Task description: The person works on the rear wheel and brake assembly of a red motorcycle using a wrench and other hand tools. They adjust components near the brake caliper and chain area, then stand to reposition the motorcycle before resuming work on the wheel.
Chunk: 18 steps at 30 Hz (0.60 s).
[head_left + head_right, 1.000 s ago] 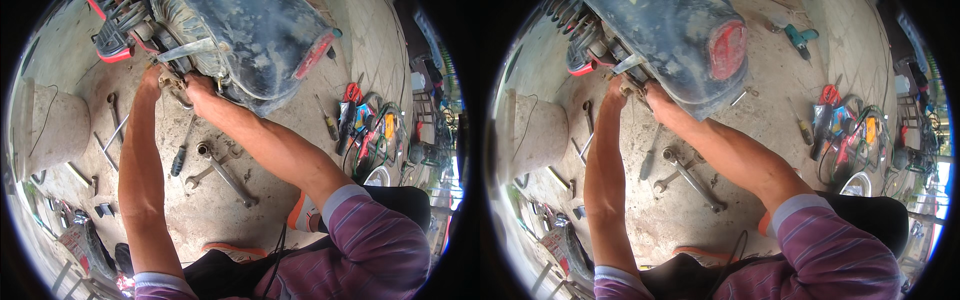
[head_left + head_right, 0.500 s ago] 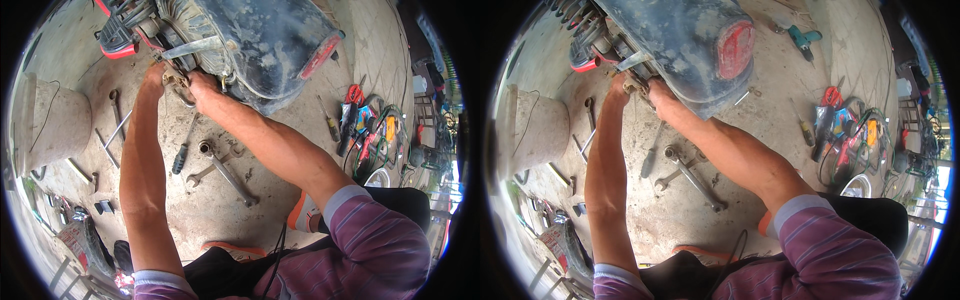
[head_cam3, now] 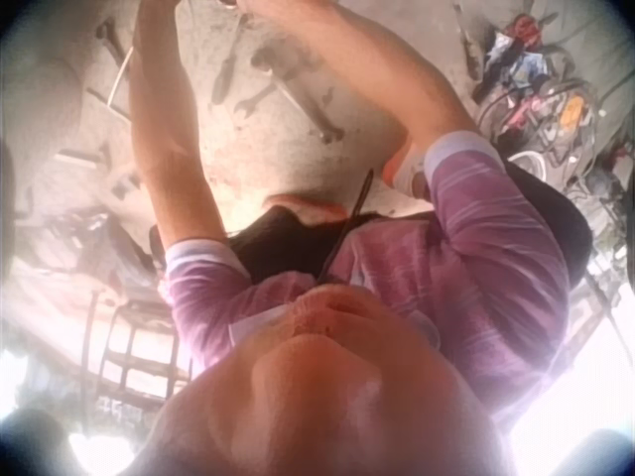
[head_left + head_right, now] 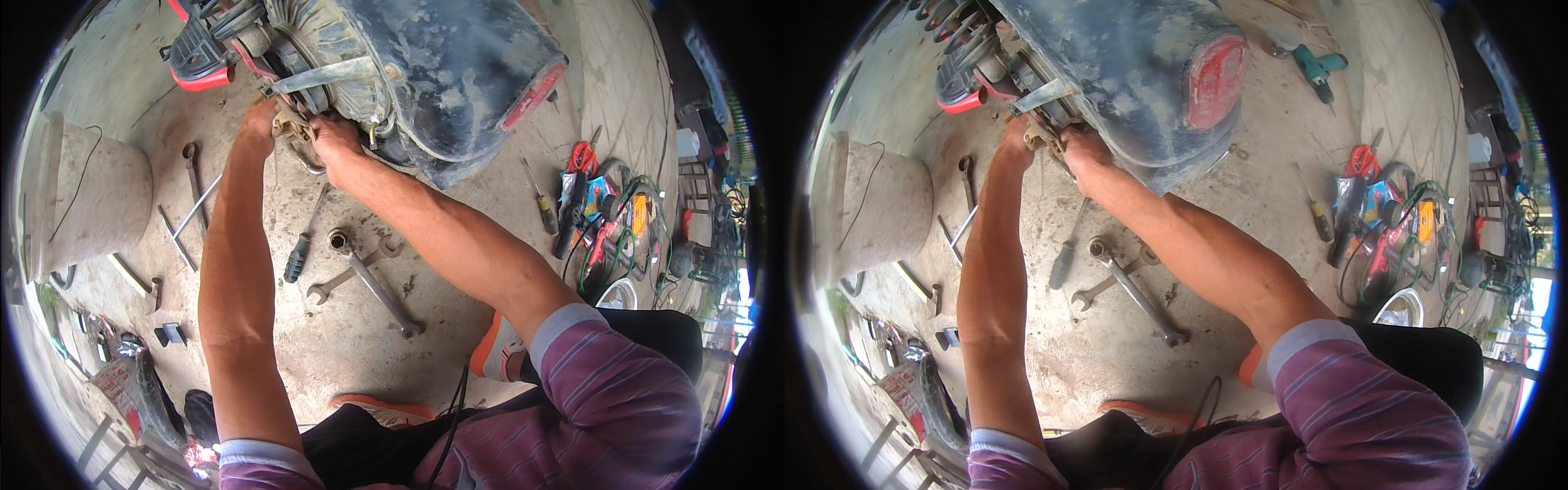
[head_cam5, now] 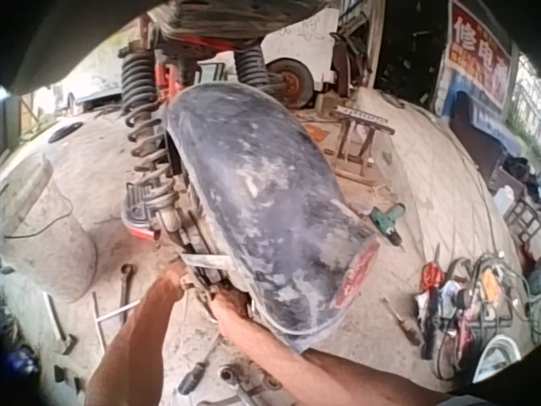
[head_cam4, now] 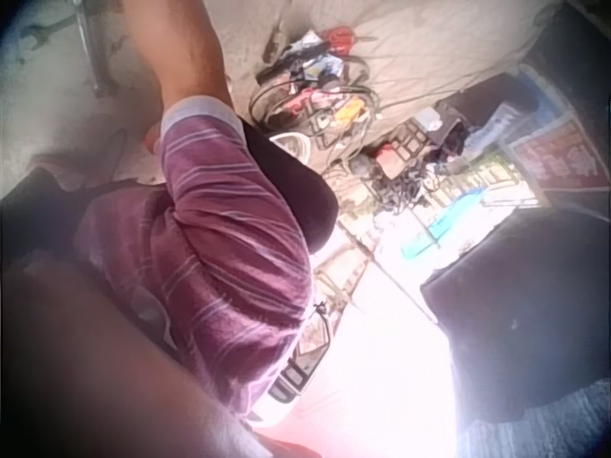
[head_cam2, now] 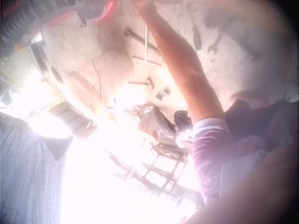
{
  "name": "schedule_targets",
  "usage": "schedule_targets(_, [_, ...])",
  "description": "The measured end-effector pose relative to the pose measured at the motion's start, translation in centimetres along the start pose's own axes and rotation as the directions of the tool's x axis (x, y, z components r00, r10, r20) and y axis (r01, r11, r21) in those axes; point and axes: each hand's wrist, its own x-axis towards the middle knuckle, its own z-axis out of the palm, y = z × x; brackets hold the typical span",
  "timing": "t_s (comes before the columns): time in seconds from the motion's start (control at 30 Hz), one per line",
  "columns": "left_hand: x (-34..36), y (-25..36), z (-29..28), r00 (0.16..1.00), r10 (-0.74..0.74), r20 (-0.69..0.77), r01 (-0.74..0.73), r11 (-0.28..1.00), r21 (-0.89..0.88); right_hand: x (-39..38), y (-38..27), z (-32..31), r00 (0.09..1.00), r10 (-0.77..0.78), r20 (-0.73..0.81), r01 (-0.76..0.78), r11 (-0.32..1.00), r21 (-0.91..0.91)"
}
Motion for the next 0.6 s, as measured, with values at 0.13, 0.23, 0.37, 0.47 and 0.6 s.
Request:
schedule_targets(0.13, [-1.6,1.5,1.8,0.993,-0.101,-0.056,0.094,0.989,-0.116,1.7,0.9,0.2,0.989,0.110,0.098,-0.131,0.961,0.242])
schedule_targets(0.23, [-1.6,1.3,1.6,0.996,-0.091,-0.021,0.087,0.985,-0.148,2.0,1.7,0.6,1.000,0.026,-0.003,-0.025,0.994,0.103])
schedule_targets(0.37, [-1.3,1.2,1.1,0.991,-0.113,-0.069,0.103,0.985,-0.138,0.5,0.4,-0.3,0.952,0.148,0.266,-0.207,0.956,0.207])
schedule_targets(0.47, [-1.7,1.5,1.4,0.997,-0.072,0.000,0.072,0.995,-0.075,0.2,-0.5,-0.4,0.978,0.123,0.166,-0.123,0.992,-0.006])
schedule_targets(0.6, [-1.4,1.2,1.2,1.000,-0.030,-0.003,0.030,0.999,0.011,0.5,0.2,-0.4,0.997,0.027,0.076,-0.020,0.996,-0.084])
